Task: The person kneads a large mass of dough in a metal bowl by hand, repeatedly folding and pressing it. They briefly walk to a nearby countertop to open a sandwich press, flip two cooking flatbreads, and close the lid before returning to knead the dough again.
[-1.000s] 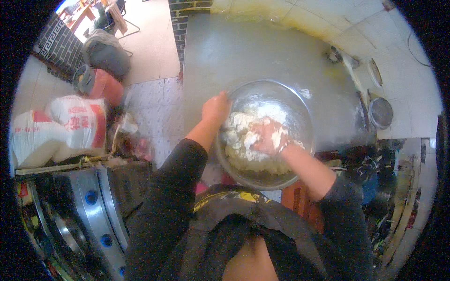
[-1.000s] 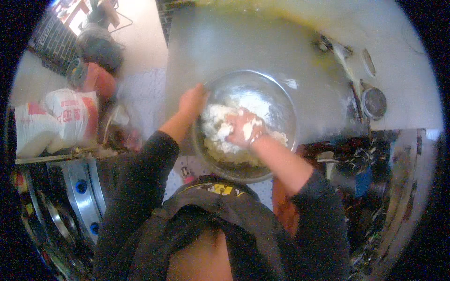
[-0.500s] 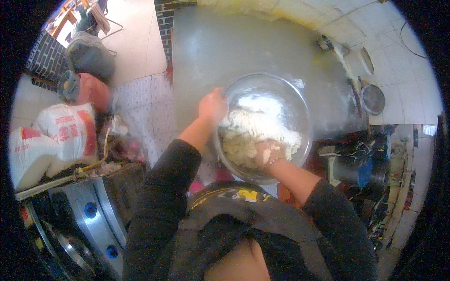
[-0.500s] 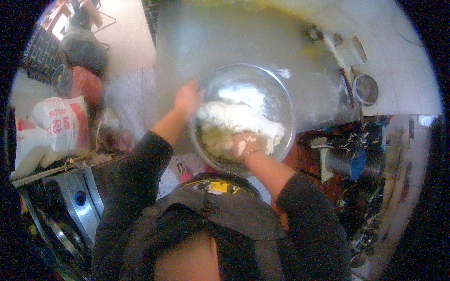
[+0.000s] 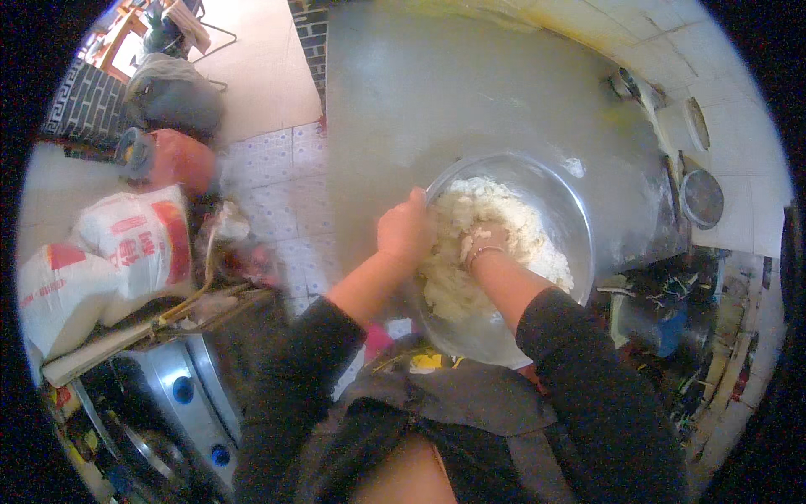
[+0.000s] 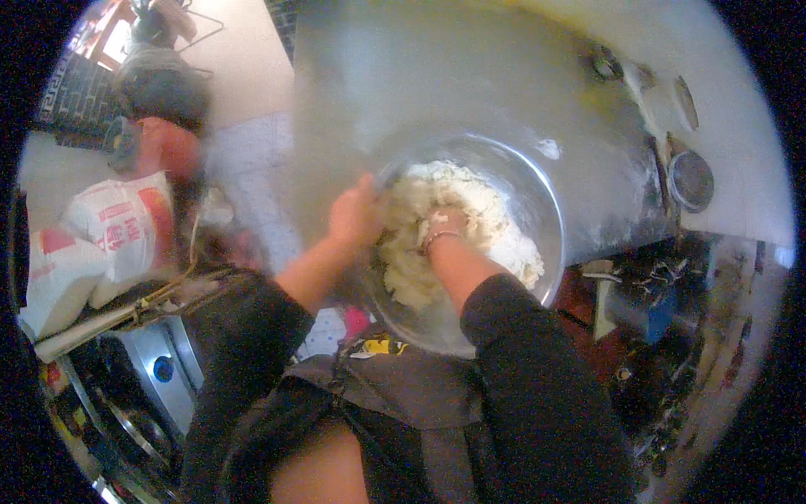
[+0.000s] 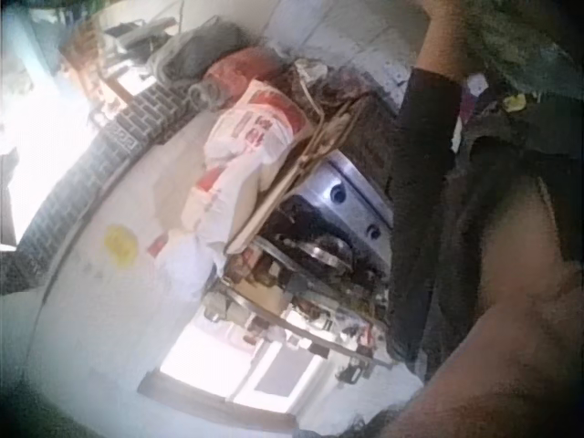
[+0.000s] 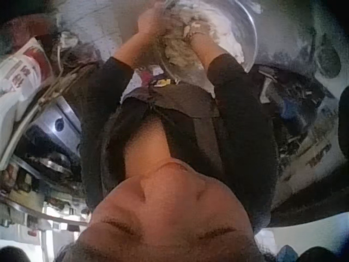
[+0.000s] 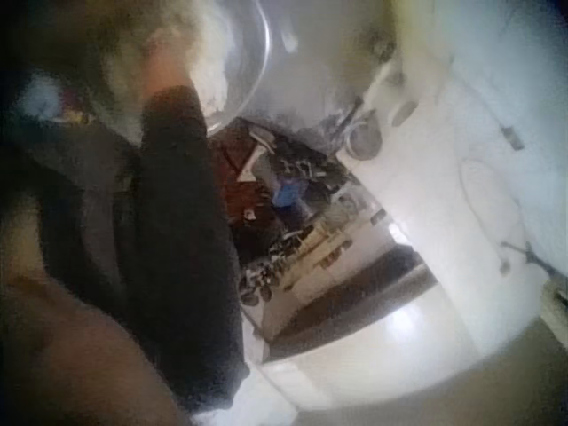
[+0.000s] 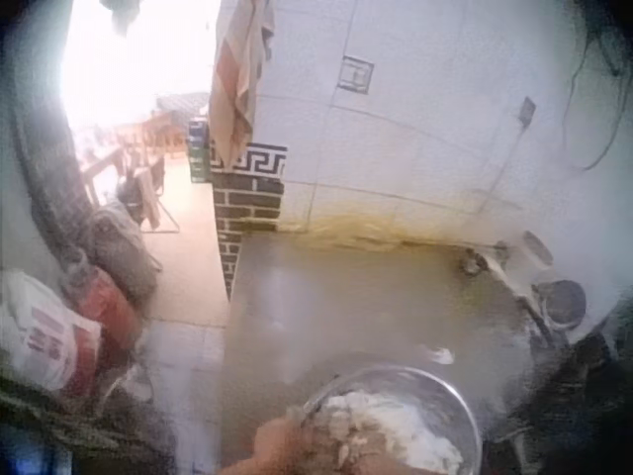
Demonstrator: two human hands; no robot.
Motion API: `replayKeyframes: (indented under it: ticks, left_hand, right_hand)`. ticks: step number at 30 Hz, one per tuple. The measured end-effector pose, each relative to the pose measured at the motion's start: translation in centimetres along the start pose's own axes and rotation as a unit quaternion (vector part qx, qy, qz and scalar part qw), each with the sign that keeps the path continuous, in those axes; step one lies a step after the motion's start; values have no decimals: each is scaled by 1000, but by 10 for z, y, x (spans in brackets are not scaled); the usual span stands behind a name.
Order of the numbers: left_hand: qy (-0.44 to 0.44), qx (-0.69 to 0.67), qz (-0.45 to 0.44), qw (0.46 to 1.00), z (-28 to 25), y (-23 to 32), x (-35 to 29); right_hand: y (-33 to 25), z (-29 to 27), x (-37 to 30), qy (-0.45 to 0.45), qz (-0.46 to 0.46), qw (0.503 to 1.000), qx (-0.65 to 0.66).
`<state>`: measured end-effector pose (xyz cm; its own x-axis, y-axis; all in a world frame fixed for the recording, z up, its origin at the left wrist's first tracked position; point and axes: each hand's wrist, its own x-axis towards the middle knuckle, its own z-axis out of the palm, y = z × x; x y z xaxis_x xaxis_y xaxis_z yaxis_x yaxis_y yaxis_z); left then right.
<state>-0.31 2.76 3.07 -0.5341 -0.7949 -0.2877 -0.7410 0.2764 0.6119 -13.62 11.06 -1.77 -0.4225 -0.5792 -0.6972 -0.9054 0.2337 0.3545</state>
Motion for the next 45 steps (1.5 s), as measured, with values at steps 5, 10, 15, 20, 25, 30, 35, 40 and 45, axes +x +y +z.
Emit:
replayKeyframes:
  ticks: [5, 10, 15, 20, 25, 30, 35, 40, 45]
  left_hand:
    - [41, 25, 38, 998, 4, 1, 0]
    - [99, -46, 11, 994, 28, -22, -24]
    - [237, -149, -48, 959, 60, -17, -104]
    - [130, -70, -9, 989, 36, -25, -43]
    - [68, 15, 6, 998, 3, -24, 9]
    - [8, -18, -9, 1000, -5, -15, 22]
    - [22, 31, -27, 999, -8, -13, 18]
    - [21, 13, -26, 999, -14, -5, 15]
    - [77, 38, 7, 996, -4, -9, 17]
  right_hand:
    - [3, 8, 20, 50, 23, 996, 73]
    - [30, -26, -43, 90, -92, 972, 197]
    - [86, 16, -39, 329, -143, 830, 427]
    - [163, 37, 67, 335, -149, 844, 391]
    - [123, -31, 47, -5, -10, 596, 803]
    - [103, -60, 62, -146, -69, 637, 754]
    - [54, -103, 25, -122, -85, 829, 539]
    - [70, -81, 22, -13, -282, 912, 298]
    - [85, -63, -88, 112, -342, 928, 98]
